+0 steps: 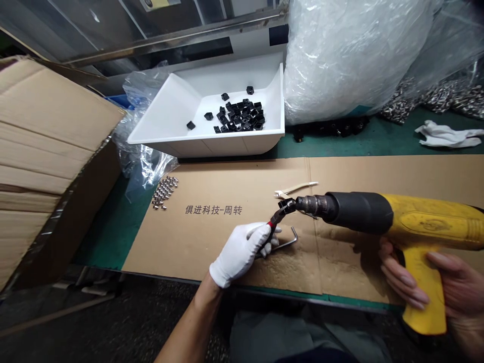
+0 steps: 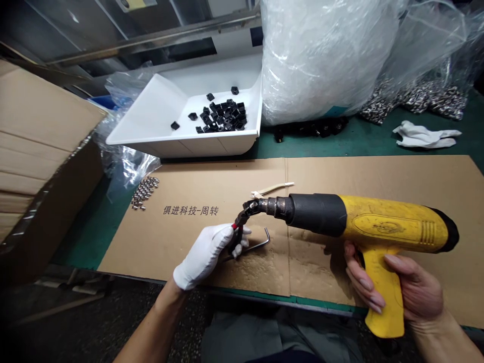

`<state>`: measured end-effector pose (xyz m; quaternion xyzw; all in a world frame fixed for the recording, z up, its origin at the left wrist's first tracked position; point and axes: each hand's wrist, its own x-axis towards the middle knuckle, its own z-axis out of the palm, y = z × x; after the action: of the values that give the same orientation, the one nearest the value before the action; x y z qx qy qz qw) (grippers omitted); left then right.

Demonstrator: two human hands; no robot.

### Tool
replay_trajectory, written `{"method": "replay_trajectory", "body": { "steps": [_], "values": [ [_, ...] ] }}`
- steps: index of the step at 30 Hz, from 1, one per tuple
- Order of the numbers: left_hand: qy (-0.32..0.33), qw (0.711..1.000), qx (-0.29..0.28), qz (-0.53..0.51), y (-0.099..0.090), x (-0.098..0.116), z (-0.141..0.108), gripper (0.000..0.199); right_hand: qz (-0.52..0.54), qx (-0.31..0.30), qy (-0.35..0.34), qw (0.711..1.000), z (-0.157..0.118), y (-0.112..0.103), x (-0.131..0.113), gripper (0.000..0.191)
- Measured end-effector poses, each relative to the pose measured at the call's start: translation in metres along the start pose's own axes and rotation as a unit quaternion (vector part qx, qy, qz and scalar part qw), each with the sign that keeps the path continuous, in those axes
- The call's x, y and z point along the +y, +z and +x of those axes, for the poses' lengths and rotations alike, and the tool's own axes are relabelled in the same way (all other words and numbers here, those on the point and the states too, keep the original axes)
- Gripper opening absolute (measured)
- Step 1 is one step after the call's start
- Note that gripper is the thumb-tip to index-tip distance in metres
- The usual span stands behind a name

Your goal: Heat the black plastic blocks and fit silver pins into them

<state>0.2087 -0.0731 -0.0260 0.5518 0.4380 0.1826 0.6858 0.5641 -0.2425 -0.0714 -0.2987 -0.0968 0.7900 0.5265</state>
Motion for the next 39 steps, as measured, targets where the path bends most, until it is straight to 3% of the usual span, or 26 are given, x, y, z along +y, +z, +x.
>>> {"method": "replay_trajectory", "body": {
  "steps": [12,21,39],
  "values": [
    [0.0,1.0,0.002,-0.001,0.001,0.002,0.0,0.055,0.009,0.011,-0.014,1.0,0.0,0.004,0.0,0.05],
    [0.004,1.0,0.002,0.01,0.002,0.004,0.001,0.057,-0.007,0.017,0.013,1.0,-0.002,0.002,-0.002,0.047],
    [0.021,0.996,0.081,-0.008,0.025,-0.002,-0.001,0.057,0.003,0.005,0.005,1.0,0.001,0.008,-0.001,0.048]
  ]
}}
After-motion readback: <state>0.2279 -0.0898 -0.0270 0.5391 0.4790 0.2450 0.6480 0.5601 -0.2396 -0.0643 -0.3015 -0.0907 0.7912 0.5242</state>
